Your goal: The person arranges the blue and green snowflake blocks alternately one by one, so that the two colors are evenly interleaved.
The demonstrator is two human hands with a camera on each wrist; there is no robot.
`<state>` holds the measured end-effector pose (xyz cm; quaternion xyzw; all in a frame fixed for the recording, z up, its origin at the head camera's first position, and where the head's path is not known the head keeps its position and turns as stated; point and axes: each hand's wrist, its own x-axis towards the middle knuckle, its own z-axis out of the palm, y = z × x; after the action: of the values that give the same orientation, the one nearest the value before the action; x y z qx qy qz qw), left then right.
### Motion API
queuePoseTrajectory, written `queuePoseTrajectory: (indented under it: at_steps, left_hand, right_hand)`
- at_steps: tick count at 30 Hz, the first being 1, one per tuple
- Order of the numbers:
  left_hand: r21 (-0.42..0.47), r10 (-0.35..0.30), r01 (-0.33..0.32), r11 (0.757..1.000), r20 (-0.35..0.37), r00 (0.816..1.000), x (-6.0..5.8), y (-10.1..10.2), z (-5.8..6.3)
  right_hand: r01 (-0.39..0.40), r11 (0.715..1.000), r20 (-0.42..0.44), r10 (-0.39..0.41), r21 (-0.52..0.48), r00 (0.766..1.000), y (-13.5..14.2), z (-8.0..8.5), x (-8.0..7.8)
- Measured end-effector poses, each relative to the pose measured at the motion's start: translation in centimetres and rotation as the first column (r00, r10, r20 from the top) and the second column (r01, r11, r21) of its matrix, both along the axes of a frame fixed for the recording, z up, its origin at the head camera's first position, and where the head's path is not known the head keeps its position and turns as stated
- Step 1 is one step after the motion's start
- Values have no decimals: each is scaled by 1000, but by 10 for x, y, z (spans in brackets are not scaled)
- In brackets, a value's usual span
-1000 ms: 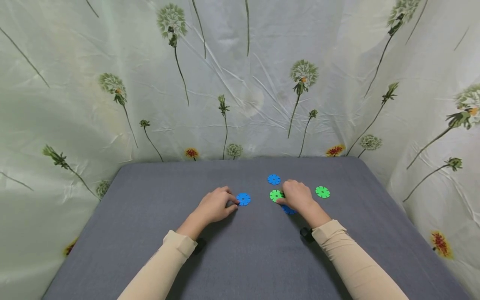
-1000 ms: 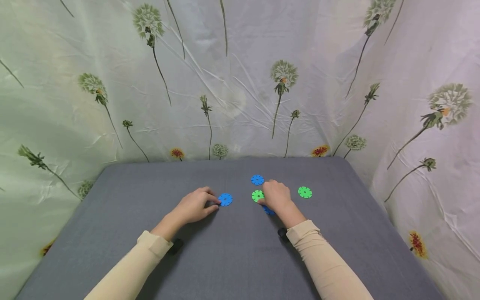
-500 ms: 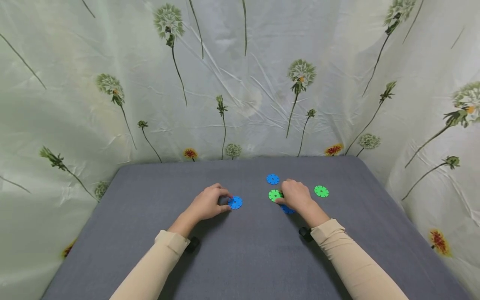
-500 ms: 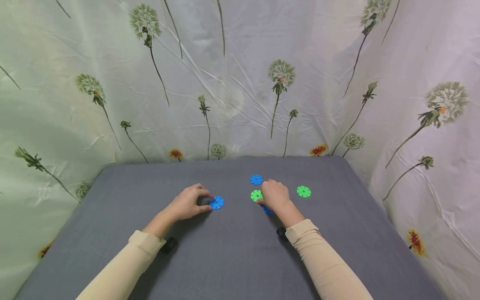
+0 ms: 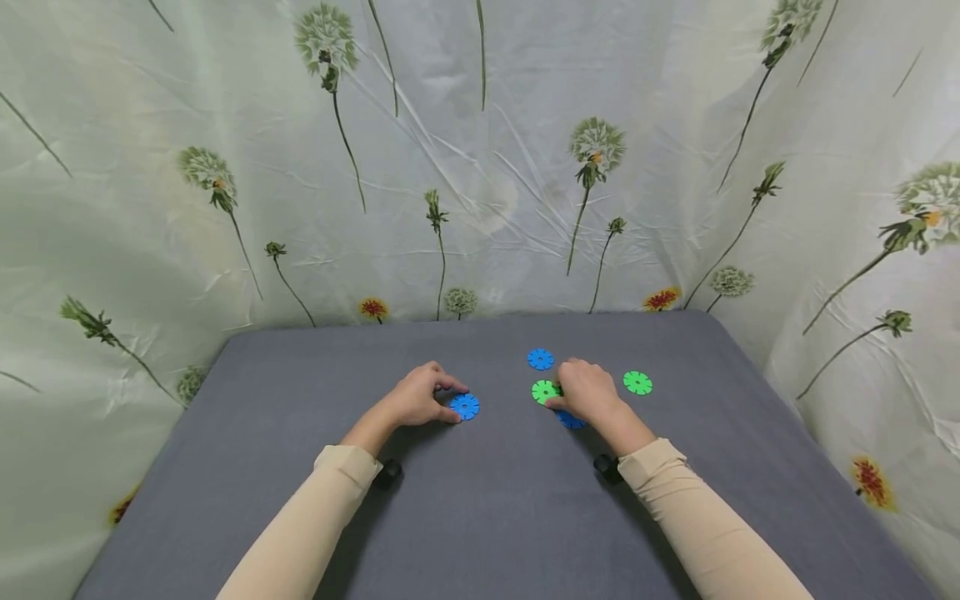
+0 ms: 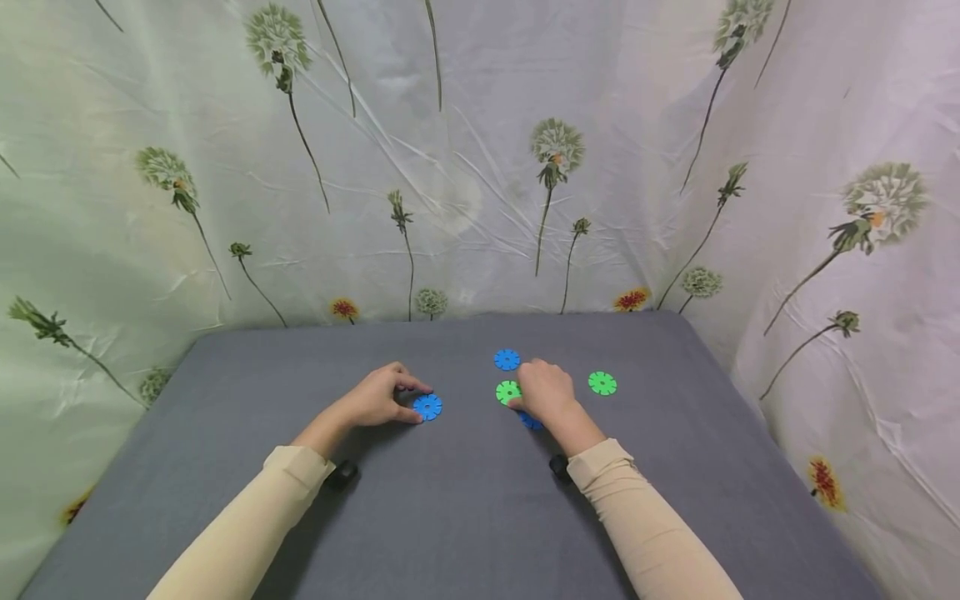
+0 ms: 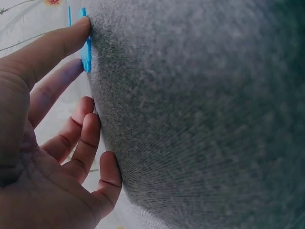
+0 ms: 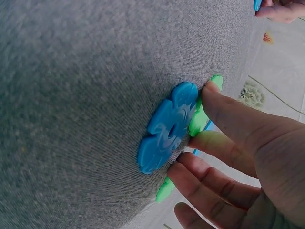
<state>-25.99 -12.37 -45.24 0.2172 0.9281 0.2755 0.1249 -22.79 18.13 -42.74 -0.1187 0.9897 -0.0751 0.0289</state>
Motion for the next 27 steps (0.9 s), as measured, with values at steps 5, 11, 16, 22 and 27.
queuePoseTrajectory:
  at_steps: [5, 11, 16, 22, 27]
  left_hand:
    - [-17, -5, 5, 1000, 6, 1000, 2, 0, 1]
    - [-39, -35, 35, 999, -2, 999, 0, 0, 2]
    - [-32, -58, 58, 998, -21, 998, -4, 1, 2]
    - [28, -91, 93, 995, -56, 994, -7, 1, -1]
    - [77, -83, 84, 993, -12, 996, -6, 1, -4]
  right_hand:
    - [-13, 1000, -20, 13, 7, 1000, 1, -2, -1]
    - [-10, 1000, -5, 10, 16, 1000, 2, -2, -2]
    - [-11, 1000, -3, 11, 10, 1000, 0, -1, -2]
    - [-4, 1000, -1, 4, 9, 1000, -1, 1, -2]
    - [-7, 1000, 3, 7, 19, 1000, 0, 0, -2]
